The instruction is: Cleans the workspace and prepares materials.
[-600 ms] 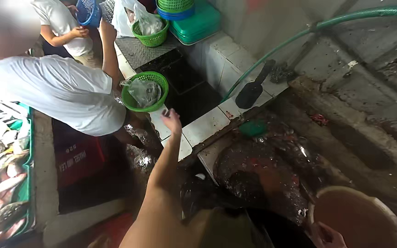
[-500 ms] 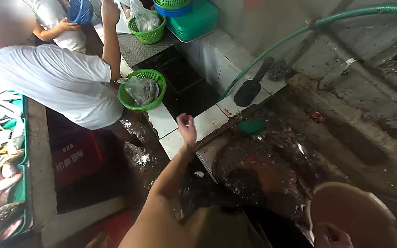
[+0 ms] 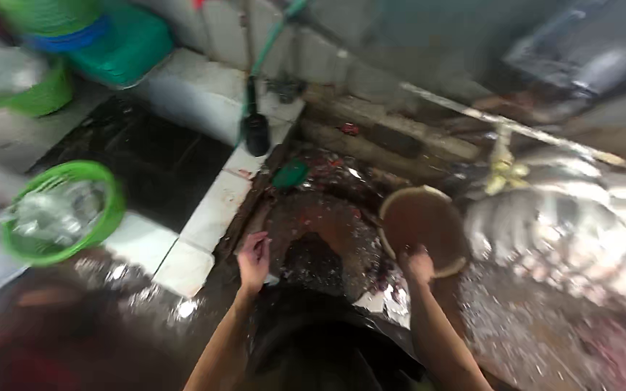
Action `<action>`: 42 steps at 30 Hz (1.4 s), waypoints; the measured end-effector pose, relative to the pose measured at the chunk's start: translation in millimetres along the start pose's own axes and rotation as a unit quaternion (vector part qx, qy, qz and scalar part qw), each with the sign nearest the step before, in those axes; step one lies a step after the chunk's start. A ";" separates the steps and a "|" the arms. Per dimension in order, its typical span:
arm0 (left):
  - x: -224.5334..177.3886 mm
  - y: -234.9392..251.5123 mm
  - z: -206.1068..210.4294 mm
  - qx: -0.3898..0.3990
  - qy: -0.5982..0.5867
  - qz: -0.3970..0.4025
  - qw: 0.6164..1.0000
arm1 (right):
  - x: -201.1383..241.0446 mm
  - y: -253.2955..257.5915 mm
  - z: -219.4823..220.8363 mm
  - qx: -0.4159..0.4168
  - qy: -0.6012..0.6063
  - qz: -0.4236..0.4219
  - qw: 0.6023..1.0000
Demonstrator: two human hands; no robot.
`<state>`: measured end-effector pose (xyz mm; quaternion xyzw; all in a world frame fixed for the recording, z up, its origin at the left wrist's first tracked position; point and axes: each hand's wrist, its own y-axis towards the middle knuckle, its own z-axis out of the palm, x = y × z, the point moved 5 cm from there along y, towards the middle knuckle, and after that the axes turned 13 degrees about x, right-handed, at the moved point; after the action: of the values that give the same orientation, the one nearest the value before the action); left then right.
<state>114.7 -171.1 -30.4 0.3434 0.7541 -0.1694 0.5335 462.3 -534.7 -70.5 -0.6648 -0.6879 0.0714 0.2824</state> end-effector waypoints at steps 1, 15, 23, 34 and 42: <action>-2.0 -2.1 5.8 0.007 -0.004 0.009 1.000 | 3.3 0.3 -1.1 0.006 0.003 0.011 1.000; -63.8 28.6 172.7 0.277 -0.043 0.084 0.956 | -25.8 23.8 9.3 -0.019 0.068 0.069 0.995; -70.6 54.1 201.4 0.367 0.253 0.120 0.887 | -23.9 27.4 8.7 -0.002 0.062 0.087 0.994; 30.9 237.8 82.4 0.182 0.419 -0.268 0.848 | 5.5 30.5 9.1 -0.066 0.119 -0.030 0.990; 74.3 299.0 124.6 0.335 0.460 -0.201 0.797 | 163.6 46.8 8.5 0.071 -0.076 -0.204 0.973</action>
<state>394.9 -12.3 -112.2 0.3785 0.8592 -0.3369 -0.0706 506.2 -371.2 -51.7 -0.4812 -0.8217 0.1113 0.2843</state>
